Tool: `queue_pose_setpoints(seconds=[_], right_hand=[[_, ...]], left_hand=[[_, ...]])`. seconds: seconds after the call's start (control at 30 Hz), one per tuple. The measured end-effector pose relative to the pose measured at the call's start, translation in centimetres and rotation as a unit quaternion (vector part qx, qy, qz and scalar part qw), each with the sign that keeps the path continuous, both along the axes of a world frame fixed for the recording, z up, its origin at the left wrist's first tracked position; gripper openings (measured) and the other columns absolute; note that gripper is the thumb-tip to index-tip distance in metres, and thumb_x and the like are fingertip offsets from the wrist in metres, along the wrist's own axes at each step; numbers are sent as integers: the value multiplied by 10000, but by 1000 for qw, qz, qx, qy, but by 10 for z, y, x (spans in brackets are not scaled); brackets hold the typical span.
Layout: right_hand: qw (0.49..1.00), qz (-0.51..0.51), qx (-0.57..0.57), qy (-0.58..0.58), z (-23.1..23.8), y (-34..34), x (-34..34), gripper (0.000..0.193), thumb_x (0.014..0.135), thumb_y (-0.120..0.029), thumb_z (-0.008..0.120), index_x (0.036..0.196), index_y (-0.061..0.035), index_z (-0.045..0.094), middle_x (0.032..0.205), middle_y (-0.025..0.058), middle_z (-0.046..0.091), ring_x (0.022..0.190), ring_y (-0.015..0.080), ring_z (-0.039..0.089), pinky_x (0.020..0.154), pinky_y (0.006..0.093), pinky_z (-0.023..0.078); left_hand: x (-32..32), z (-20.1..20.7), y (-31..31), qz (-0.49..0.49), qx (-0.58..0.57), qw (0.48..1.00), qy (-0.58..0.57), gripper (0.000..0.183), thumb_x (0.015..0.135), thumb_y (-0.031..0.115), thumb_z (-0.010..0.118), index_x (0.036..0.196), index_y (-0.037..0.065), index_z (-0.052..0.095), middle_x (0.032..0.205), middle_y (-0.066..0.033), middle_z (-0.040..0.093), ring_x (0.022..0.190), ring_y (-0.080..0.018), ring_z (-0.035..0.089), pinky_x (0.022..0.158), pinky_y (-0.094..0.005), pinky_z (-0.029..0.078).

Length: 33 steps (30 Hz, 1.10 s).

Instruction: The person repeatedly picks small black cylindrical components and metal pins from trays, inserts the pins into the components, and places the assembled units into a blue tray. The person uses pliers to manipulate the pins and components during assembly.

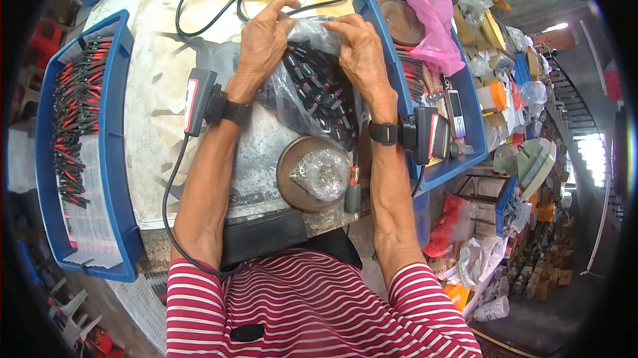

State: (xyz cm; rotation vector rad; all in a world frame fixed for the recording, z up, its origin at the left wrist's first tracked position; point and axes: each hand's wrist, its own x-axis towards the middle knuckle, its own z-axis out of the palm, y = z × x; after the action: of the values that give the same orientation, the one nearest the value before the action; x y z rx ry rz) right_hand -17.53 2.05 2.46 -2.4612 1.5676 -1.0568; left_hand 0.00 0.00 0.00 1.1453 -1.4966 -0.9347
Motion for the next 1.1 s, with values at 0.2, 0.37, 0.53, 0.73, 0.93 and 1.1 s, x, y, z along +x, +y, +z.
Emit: queue_pose_setpoints(seconds=[0.2,0.37,0.53,0.73,0.93,1.1], right_hand=[[999,-10,-17,-38,-9,-13,-5,349,694,81,475,907,-75,704,895,113,615,860,318,543,790,380,441],[999,-8,-29,-14,-13,-12,-5,380,737,74,435,967,-84,692,967,121,618,900,306,556,839,363,437],[999,18,-29,0,-18,-13,-12,462,714,103,370,1008,-74,679,1017,129,616,953,302,563,879,344,433],[997,32,0,-75,-27,-22,-18,498,677,124,363,1008,-66,682,983,124,624,958,265,586,891,303,427],[993,35,63,-95,-7,0,-24,481,703,89,401,1103,-37,635,1077,157,599,993,267,580,906,304,418],[995,-9,25,-96,15,54,-25,382,784,63,442,1126,-8,597,1085,174,582,998,289,577,897,327,422]], left_hand=[[9,-12,0,-77,-197,967,-142,238,879,-39,443,956,59,646,1045,-93,525,909,-257,579,834,-327,455],[17,-12,13,-111,-141,970,-163,313,785,-20,511,1076,34,612,1218,-150,520,1141,-307,511,971,-391,401],[36,-15,21,-179,-141,954,-196,698,655,-42,392,1338,88,451,1415,-153,381,1306,-318,360,1107,-389,254],[34,-26,30,-147,-206,932,-260,622,753,-60,377,1353,93,432,1417,-140,384,1323,-303,338,1113,-428,214],[35,-23,38,-138,-183,945,-233,687,686,-103,350,1335,89,464,1417,-127,401,1336,-299,323,1127,-398,204],[37,-17,45,-156,-144,959,-187,713,662,-56,380,1350,114,454,1435,-107,383,1358,-286,292,1145,-431,148]])
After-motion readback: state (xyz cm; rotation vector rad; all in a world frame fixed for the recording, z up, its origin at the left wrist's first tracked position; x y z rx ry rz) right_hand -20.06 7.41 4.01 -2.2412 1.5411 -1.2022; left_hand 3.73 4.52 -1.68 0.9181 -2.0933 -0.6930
